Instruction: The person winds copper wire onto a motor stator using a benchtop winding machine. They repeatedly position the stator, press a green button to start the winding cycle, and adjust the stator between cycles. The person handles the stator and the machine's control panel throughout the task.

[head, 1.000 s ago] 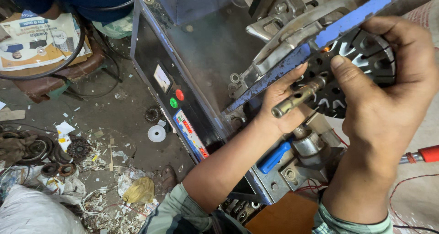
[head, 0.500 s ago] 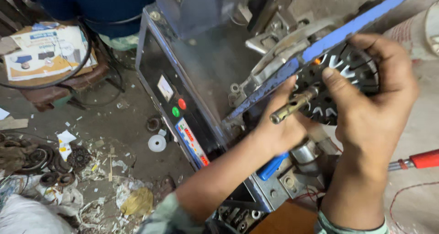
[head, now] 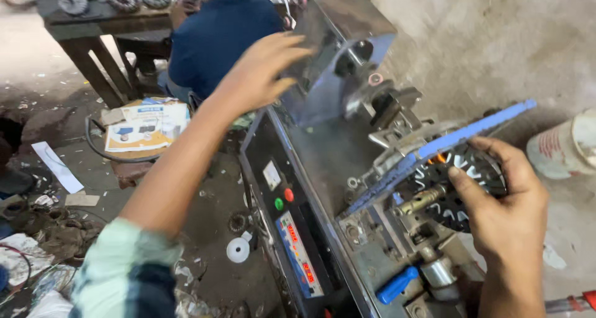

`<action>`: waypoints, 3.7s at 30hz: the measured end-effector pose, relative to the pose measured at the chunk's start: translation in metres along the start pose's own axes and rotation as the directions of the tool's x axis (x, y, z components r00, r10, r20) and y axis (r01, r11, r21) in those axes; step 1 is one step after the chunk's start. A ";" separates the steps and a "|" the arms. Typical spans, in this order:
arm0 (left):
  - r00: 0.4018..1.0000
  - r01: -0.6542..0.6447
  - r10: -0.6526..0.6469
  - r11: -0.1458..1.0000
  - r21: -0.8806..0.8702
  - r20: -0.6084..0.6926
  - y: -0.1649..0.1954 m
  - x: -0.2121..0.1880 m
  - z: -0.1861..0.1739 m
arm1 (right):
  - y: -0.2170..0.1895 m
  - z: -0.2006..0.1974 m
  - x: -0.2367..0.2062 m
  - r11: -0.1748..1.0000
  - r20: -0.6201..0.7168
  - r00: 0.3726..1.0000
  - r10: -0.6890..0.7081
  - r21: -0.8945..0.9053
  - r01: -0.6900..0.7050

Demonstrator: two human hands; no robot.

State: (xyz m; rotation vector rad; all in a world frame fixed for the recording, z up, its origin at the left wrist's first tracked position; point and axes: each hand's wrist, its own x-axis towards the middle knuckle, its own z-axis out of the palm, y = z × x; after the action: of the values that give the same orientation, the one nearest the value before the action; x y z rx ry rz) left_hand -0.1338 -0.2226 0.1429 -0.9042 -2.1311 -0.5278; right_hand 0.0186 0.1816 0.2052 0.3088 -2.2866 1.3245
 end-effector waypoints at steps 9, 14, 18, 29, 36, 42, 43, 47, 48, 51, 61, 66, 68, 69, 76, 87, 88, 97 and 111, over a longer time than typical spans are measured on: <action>0.958 -0.247 0.244 0.969 0.003 0.148 0.003 0.074 0.020 | 0.003 0.000 0.004 0.996 0.012 0.999 0.052 0.067 -0.052; 0.981 -0.196 0.194 0.978 0.075 0.026 0.009 0.076 0.043 | 0.005 0.000 0.006 0.997 0.005 0.999 0.049 0.064 -0.050; 0.988 -0.147 0.149 0.986 0.076 -0.030 0.011 0.078 0.058 | 0.003 0.002 0.007 0.996 -0.008 0.998 0.063 0.064 -0.063; 0.952 0.285 -0.261 0.551 -0.784 0.162 0.078 0.114 0.080 | 0.002 0.001 0.008 0.986 0.013 0.996 0.087 0.141 -0.088; 0.712 -0.022 -0.696 0.109 -0.994 -0.092 0.141 0.027 0.128 | 0.004 -0.001 0.007 0.990 0.016 0.997 0.072 0.119 -0.074; 0.312 -0.020 -0.948 0.056 -0.998 -0.059 0.275 -0.029 0.091 | 0.005 -0.001 0.006 0.995 0.017 0.997 0.069 0.073 -0.070; 0.507 0.117 -0.860 0.003 -0.993 0.058 0.302 -0.037 0.091 | 0.005 -0.001 0.006 0.996 0.017 0.999 0.052 0.071 -0.053; 0.699 0.381 -0.674 0.068 -0.922 0.239 0.331 -0.027 0.129 | 0.006 -0.002 0.005 0.997 0.029 0.999 0.014 0.074 -0.016; 0.744 0.346 -0.656 0.216 -0.913 0.127 0.325 -0.017 0.140 | 0.006 -0.003 0.005 0.997 0.030 1.000 0.001 0.081 -0.003; 0.751 0.202 -0.649 0.055 -0.978 0.118 0.320 0.008 0.152 | 0.005 -0.005 0.005 0.997 0.063 0.997 -0.032 0.072 0.027; 0.544 0.280 -0.839 0.148 -0.948 0.030 0.281 -0.030 0.094 | 0.001 -0.007 0.005 0.998 0.052 0.999 -0.005 0.069 0.002; 0.504 0.339 -0.843 -0.008 -0.941 0.189 0.154 0.035 0.110 | -0.001 -0.007 0.004 0.999 0.049 0.999 0.008 0.039 -0.010; 0.518 0.446 -0.752 -0.169 -0.879 0.408 0.130 0.050 0.106 | -0.002 -0.007 0.005 0.997 0.059 0.998 0.013 0.069 -0.017; 0.519 0.498 -0.687 -0.241 -0.833 0.509 0.125 0.056 0.103 | -0.002 -0.006 0.005 0.996 0.061 0.998 0.015 0.082 -0.020; 0.553 0.514 -0.812 0.157 -0.843 0.186 0.129 0.057 0.085 | -0.003 -0.005 0.006 0.999 0.046 0.999 0.021 0.033 -0.022; 0.722 0.314 -0.691 0.302 -0.900 0.021 0.346 -0.048 0.119 | 0.005 -0.005 0.005 0.998 0.045 0.999 -0.019 0.069 0.016; 0.732 0.333 -0.679 0.287 -0.898 0.055 0.348 -0.041 0.130 | 0.004 -0.004 0.005 0.996 0.050 0.999 0.008 0.090 -0.013; 0.667 0.221 -0.716 -0.073 -0.972 0.206 0.334 0.010 0.143 | 0.011 -0.027 -0.004 0.990 0.089 0.994 0.058 0.122 -0.069; 0.840 0.187 -0.541 0.363 -0.913 -0.043 0.307 0.004 0.142 | 0.097 -0.040 -0.061 0.910 0.042 0.981 -0.188 0.383 0.158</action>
State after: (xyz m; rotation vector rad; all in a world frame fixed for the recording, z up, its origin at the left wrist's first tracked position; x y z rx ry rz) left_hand 0.0240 0.0696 0.0800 -0.7103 -1.6105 -2.0571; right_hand 0.0417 0.2627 0.1177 0.6873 -1.9930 1.6791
